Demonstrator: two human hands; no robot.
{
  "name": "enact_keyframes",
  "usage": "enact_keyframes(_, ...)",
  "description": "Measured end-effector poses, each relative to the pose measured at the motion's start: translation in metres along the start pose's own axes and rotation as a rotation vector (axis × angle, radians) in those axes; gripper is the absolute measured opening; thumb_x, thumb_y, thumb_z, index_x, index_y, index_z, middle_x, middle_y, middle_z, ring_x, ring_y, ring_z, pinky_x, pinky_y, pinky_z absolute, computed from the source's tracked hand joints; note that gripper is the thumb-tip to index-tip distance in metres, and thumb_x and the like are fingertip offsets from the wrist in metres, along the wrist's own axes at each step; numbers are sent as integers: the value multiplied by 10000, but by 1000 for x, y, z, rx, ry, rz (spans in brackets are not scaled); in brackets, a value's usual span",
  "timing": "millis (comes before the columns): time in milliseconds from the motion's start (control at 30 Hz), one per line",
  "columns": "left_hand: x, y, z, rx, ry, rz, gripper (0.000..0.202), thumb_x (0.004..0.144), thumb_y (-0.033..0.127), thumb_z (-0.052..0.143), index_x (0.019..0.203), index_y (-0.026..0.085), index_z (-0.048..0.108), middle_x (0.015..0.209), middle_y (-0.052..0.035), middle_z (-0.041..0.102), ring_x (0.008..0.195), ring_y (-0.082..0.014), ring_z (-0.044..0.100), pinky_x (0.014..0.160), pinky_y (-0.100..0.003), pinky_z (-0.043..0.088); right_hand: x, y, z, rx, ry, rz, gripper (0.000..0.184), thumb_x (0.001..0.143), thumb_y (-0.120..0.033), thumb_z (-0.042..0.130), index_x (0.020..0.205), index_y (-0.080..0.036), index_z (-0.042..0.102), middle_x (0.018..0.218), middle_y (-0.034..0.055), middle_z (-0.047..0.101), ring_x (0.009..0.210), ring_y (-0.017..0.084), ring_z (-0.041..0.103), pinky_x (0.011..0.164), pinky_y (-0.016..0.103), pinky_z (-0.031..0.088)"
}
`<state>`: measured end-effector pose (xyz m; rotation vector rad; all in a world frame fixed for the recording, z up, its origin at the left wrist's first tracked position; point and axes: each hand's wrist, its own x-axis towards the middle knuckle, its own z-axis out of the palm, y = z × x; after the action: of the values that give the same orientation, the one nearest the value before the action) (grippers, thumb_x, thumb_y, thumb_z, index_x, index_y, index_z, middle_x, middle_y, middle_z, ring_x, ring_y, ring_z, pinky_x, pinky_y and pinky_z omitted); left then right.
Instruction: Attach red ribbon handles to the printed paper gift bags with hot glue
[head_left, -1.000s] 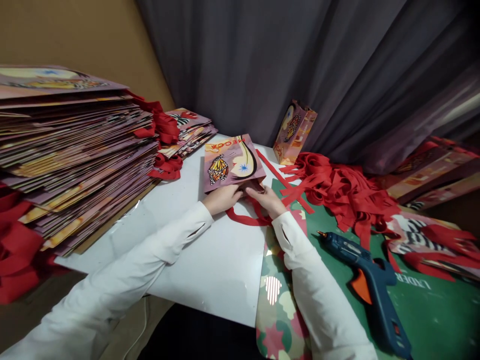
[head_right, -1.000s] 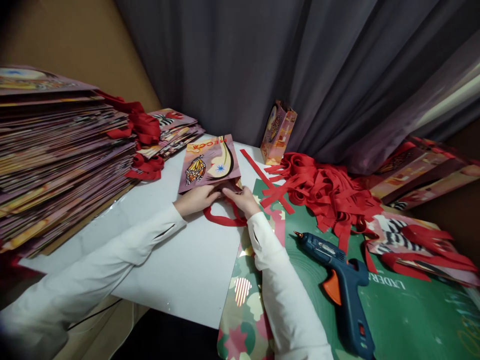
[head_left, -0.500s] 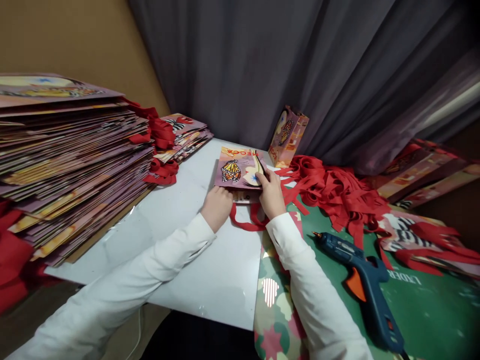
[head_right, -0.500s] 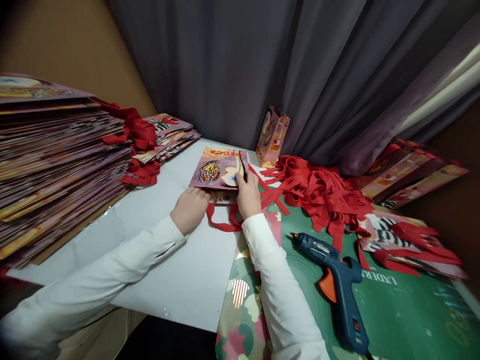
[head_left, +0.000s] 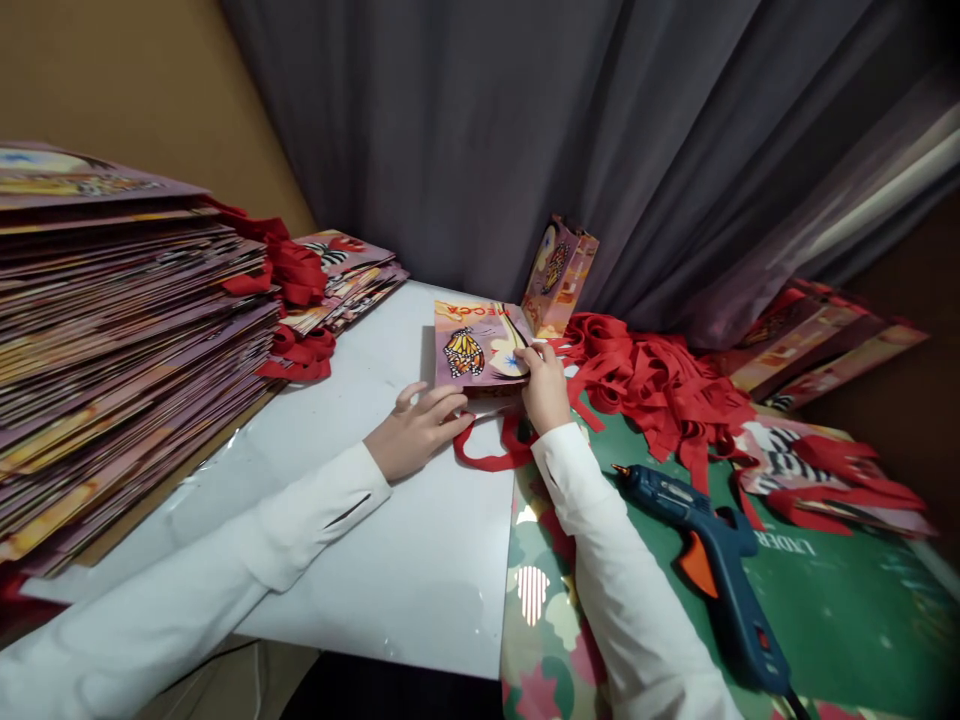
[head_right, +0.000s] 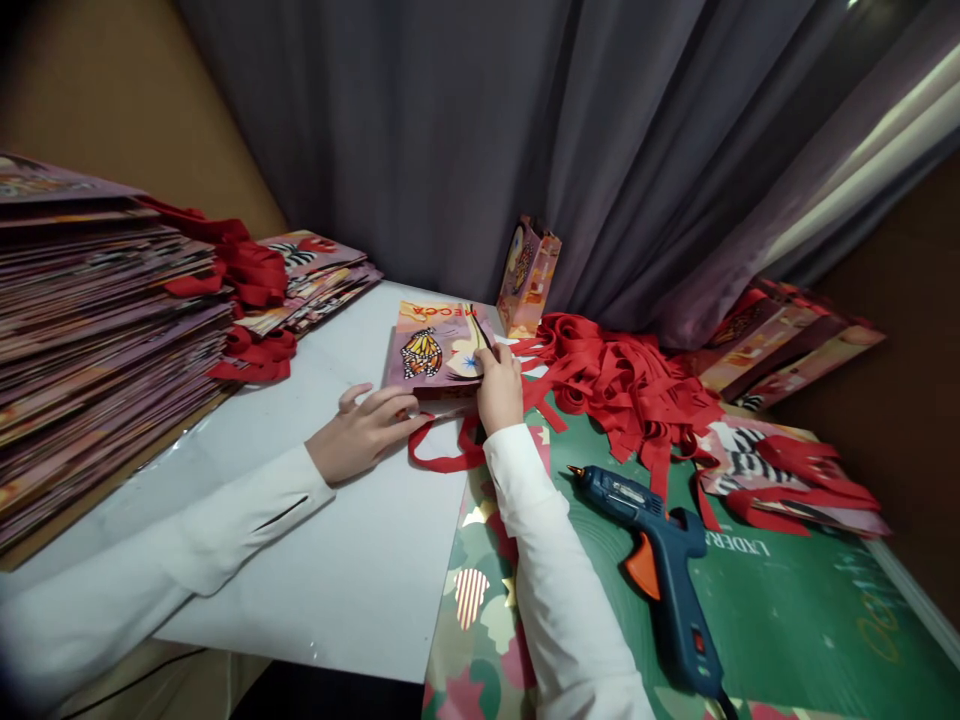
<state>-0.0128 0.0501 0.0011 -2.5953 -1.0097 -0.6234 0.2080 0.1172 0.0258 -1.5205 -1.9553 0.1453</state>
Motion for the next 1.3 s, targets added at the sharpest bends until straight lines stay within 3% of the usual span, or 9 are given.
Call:
enact_keyframes(100, -4, -4, 1, 5, 14, -27, 352, 918, 193, 504, 1219, 342, 610, 1313, -54, 567, 1368, -282, 317, 1089, -544, 184, 4, 3, -1, 20, 12, 10, 579, 711, 50, 358, 1167, -160, 647, 1285, 129, 518, 1156, 254, 497, 996, 380, 410)
enact_keyframes(200, -1, -9, 2, -75, -70, 6, 388, 905, 209, 499, 1260, 339, 589, 1457, -51, 444, 1442, -337, 138, 1073, -598, 184, 8, 7, -3, 19, -24, -36, 567, 700, 43, 387, 1166, -157, 642, 1277, 136, 532, 1178, 261, 504, 983, 373, 426)
enact_keyframes(367, 3, -11, 5, -183, -104, -47, 406, 882, 187, 481, 1239, 333, 607, 1484, -52, 409, 1382, -348, 232, 981, -571, 285, 0, -8, -32, -139, -122, -97, 586, 725, -34, 505, 1306, -111, 525, 1316, 199, 506, 1189, 330, 491, 997, 455, 410)
enact_keyframes(467, 3, -8, 4, -190, -112, -82, 397, 887, 186, 466, 1223, 337, 614, 1483, -40, 409, 1371, -342, 244, 958, -545, 301, -32, -31, -55, -135, -40, -100, 314, 849, -143, 475, 1139, -142, 597, 1094, 163, 594, 1038, 300, 549, 922, 440, 452)
enact_keyframes(533, 3, -7, 3, -189, -108, -82, 385, 886, 185, 466, 1208, 327, 622, 1485, -39, 405, 1372, -339, 241, 947, -528, 308, -63, -41, -63, -100, -123, -148, 226, 894, -162, 433, 1025, -176, 618, 973, 117, 624, 956, 269, 567, 866, 414, 480)
enact_keyframes(667, 3, -6, 4, -185, -106, -76, 395, 869, 171, 478, 1211, 316, 615, 1494, -44, 395, 1375, -342, 237, 913, -516, 319, -121, -37, -53, -171, -351, -298, 458, 857, -29, 396, 1276, -148, 536, 1231, 142, 614, 1139, 261, 547, 951, 423, 474)
enact_keyframes(833, 4, -5, 4, -208, -124, -105, 414, 840, 153, 495, 1202, 310, 621, 1492, -36, 390, 1370, -347, 237, 928, -525, 311, -147, -24, -33, -386, -333, -341, 498, 856, -12, 420, 1337, -105, 504, 1305, 183, 578, 1201, 294, 533, 1015, 458, 449)
enact_keyframes(1100, 4, -2, 3, -236, -138, -140, 459, 813, 119, 490, 1205, 318, 622, 1503, -28, 372, 1372, -349, 237, 945, -539, 299, -147, -44, -51, -247, -384, -235, 404, 882, -43, 395, 1165, -232, 613, 979, 105, 656, 850, 241, 636, 713, 363, 548)
enact_keyframes(1300, 2, -3, 2, -219, -151, -122, 449, 777, 119, 485, 1163, 283, 648, 1520, -55, 352, 1375, -373, 229, 901, -535, 321, -75, -48, -28, -153, -354, -391, 471, 869, -21, 391, 1321, -53, 518, 1309, 199, 569, 1210, 269, 520, 1036, 415, 429)
